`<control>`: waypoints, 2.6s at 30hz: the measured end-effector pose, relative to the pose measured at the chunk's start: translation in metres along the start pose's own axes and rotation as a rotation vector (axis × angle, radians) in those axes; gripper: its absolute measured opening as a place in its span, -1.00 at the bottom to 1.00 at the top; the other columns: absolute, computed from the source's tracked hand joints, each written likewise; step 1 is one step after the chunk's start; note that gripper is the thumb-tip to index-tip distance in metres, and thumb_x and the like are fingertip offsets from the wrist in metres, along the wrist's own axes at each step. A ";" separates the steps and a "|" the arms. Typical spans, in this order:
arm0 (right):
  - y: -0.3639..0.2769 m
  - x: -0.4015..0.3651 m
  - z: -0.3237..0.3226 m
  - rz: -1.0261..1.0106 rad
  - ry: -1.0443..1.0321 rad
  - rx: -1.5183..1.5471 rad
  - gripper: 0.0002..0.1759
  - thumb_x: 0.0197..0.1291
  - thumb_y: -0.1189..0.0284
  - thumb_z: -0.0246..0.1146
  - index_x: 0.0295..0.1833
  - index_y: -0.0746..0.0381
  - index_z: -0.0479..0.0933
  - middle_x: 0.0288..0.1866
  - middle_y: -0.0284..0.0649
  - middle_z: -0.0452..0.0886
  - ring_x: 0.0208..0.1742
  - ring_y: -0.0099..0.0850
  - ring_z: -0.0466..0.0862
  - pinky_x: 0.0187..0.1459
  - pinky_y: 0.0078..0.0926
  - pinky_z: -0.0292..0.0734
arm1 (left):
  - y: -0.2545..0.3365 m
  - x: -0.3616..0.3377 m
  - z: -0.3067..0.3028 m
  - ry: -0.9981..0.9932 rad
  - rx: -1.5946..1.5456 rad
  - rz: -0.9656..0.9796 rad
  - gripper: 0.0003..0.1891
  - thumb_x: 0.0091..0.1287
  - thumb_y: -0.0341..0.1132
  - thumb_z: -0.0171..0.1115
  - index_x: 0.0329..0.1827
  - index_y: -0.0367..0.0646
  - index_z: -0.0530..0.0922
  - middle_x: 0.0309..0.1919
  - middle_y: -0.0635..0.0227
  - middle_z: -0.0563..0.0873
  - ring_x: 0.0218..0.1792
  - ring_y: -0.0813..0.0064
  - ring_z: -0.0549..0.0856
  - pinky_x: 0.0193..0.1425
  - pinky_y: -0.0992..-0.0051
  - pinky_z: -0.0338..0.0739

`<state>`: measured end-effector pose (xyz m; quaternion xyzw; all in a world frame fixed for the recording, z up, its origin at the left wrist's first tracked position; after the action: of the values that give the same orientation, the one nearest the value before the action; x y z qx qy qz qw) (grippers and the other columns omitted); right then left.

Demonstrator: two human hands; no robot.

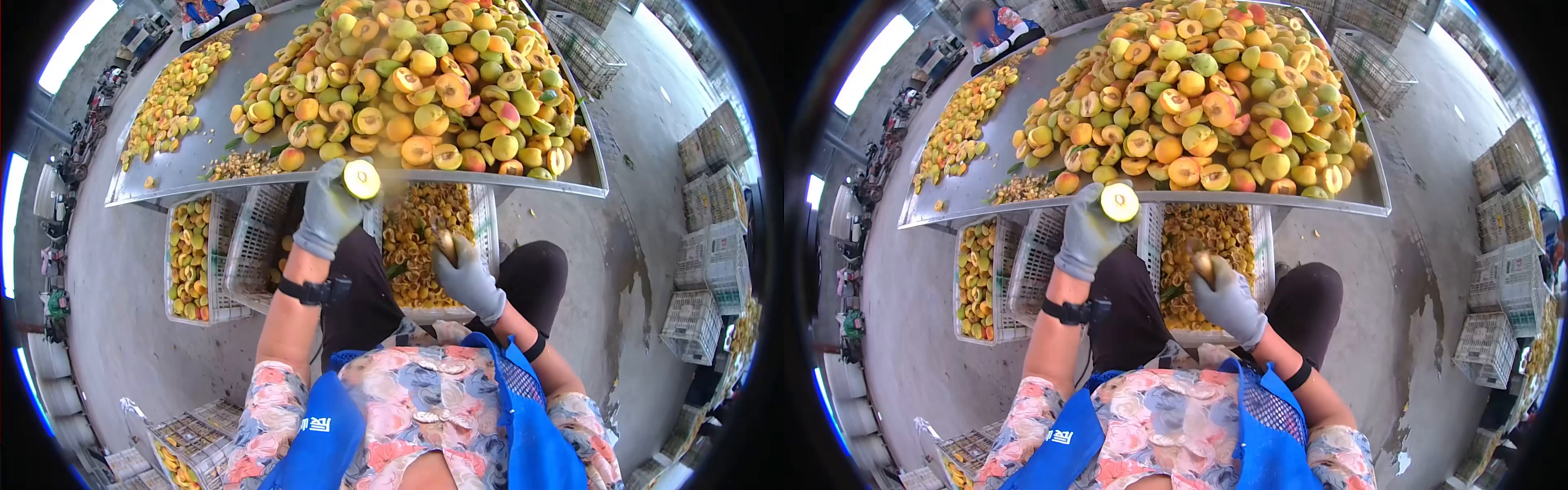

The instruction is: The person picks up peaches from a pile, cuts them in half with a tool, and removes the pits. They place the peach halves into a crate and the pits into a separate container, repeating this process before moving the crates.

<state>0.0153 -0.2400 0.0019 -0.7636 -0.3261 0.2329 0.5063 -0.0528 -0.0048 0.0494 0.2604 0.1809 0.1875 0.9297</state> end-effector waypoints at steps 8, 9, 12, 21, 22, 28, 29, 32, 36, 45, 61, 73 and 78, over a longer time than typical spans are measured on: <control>-0.092 -0.018 -0.005 -0.325 0.023 -0.306 -0.73 0.31 0.32 0.30 -0.05 0.25 0.43 -0.37 0.11 0.66 -0.33 0.13 0.68 -0.33 0.03 0.53 | -0.056 -0.057 0.034 -0.051 0.691 0.321 -0.67 0.64 -0.18 -0.14 0.11 -0.25 0.49 -0.05 0.16 0.72 -0.04 0.33 0.74 0.09 0.34 0.68; -0.091 -0.021 -0.005 -0.327 0.014 -0.326 -0.73 0.32 0.31 0.29 -0.05 0.25 0.42 -0.37 0.11 0.66 -0.34 0.13 0.68 -0.33 0.03 0.53 | -0.059 -0.057 0.032 -0.036 0.688 0.299 -0.67 0.64 -0.18 -0.14 0.11 -0.24 0.49 -0.05 0.15 0.72 -0.04 0.34 0.74 0.10 0.36 0.67; -0.089 -0.030 -0.002 -0.310 -0.037 -0.382 -0.71 0.34 0.29 0.27 -0.06 0.25 0.39 -0.34 0.11 0.66 -0.32 0.14 0.68 -0.32 0.04 0.53 | -0.065 -0.065 0.034 -0.027 0.674 0.254 -0.63 0.65 -0.14 -0.17 0.10 -0.25 0.51 -0.05 0.15 0.73 -0.05 0.37 0.74 0.13 0.41 0.65; -0.078 -0.047 0.001 -0.222 -0.123 -0.500 -0.71 0.35 0.30 0.24 -0.07 0.27 0.37 -0.33 0.11 0.66 -0.27 0.11 0.70 -0.29 0.04 0.56 | -0.086 -0.081 0.043 0.034 0.546 0.122 -0.43 0.65 0.00 -0.26 0.04 -0.35 0.58 -0.13 0.19 0.77 -0.15 0.41 0.75 0.07 0.47 0.65; -0.076 -0.048 0.002 -0.199 -0.145 -0.508 -0.71 0.34 0.30 0.24 -0.07 0.27 0.37 -0.34 0.11 0.66 -0.28 0.11 0.70 -0.28 0.04 0.56 | -0.087 -0.082 0.042 0.034 0.560 0.123 -0.43 0.64 0.01 -0.26 0.01 -0.34 0.59 -0.14 0.19 0.77 -0.16 0.41 0.76 0.06 0.47 0.65; -0.051 -0.055 0.002 -0.195 -0.192 -0.513 -0.67 0.30 0.28 0.27 -0.04 0.27 0.38 -0.34 0.12 0.67 -0.28 0.10 0.71 -0.27 0.04 0.57 | -0.103 -0.085 0.045 0.083 0.586 0.141 -0.26 0.60 0.19 -0.26 -0.26 -0.29 0.72 -0.26 0.19 0.80 -0.20 0.39 0.75 0.02 0.46 0.62; -0.046 -0.056 0.002 -0.186 -0.197 -0.508 -0.67 0.30 0.28 0.28 -0.03 0.27 0.38 -0.34 0.13 0.66 -0.28 0.10 0.71 -0.28 0.05 0.57 | -0.109 -0.082 0.041 0.114 0.553 0.093 -0.25 0.60 0.19 -0.26 -0.28 -0.29 0.72 -0.27 0.18 0.80 -0.20 0.39 0.75 0.03 0.46 0.62; -0.030 -0.059 0.011 -0.173 -0.161 -0.368 -0.66 0.30 0.29 0.27 -0.01 0.27 0.37 -0.34 0.14 0.66 -0.28 0.13 0.70 -0.28 0.06 0.55 | -0.116 -0.076 0.035 0.074 0.566 0.156 -0.30 0.58 0.22 -0.18 -0.20 -0.30 0.66 -0.29 0.16 0.78 -0.26 0.39 0.76 -0.06 0.44 0.67; -0.013 -0.054 0.016 -0.220 -0.086 -0.334 -0.68 0.31 0.31 0.26 0.00 0.26 0.35 -0.34 0.16 0.65 -0.28 0.17 0.68 -0.30 0.10 0.52 | -0.121 -0.072 0.026 0.113 0.590 0.152 -0.29 0.58 0.21 -0.20 -0.24 -0.30 0.67 -0.32 0.17 0.78 -0.28 0.38 0.75 -0.06 0.44 0.66; -0.012 -0.041 0.040 -0.124 0.000 0.041 -0.77 0.32 0.37 0.30 -0.02 0.26 0.50 -0.25 0.15 0.67 -0.27 0.09 0.71 -0.32 -0.12 0.53 | -0.103 -0.071 0.033 0.260 0.536 0.324 -0.39 0.61 0.10 -0.21 -0.13 -0.29 0.65 -0.24 0.25 0.74 -0.28 0.49 0.71 -0.14 0.53 0.62; -0.038 -0.046 0.022 -0.098 -0.127 0.158 -0.74 0.36 0.32 0.24 -0.07 0.33 0.57 -0.33 -0.02 0.71 -0.28 -0.28 0.73 -0.23 -0.22 0.58 | -0.097 -0.069 0.075 -0.217 0.684 -0.158 -0.46 0.66 -0.05 -0.18 -0.16 -0.34 0.64 -0.22 0.16 0.76 -0.22 0.37 0.75 0.02 0.39 0.66; -0.024 -0.042 0.027 0.126 -0.314 0.288 -0.72 0.24 0.33 0.27 -0.12 0.35 0.56 -0.35 -0.10 0.70 -0.34 -0.23 0.70 -0.26 -0.26 0.59 | -0.124 -0.056 0.037 0.140 0.258 -0.026 -0.58 0.55 0.01 0.08 -0.26 -0.21 0.56 -0.32 0.15 0.69 -0.30 0.18 0.75 -0.20 0.24 0.73; -0.027 -0.041 0.017 -0.150 -0.209 -0.118 -0.70 0.21 0.30 0.31 -0.10 0.32 0.52 -0.28 0.14 0.67 -0.22 0.12 0.69 -0.21 -0.05 0.58 | -0.137 -0.041 0.025 0.086 0.107 -0.067 -0.59 0.57 -0.03 0.04 -0.37 -0.13 0.57 -0.36 0.19 0.67 -0.33 0.16 0.70 -0.24 0.19 0.66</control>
<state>-0.0312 -0.2524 0.0218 -0.7372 -0.4461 0.2530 0.4399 -0.0427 -0.1425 0.0033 0.2954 0.2393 0.1574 0.9114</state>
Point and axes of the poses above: each hand's wrist, its own x-axis towards the middle knuckle, its own z-axis out of the palm, y = z × x, the point moved 8 cm from there along x, towards the middle knuckle
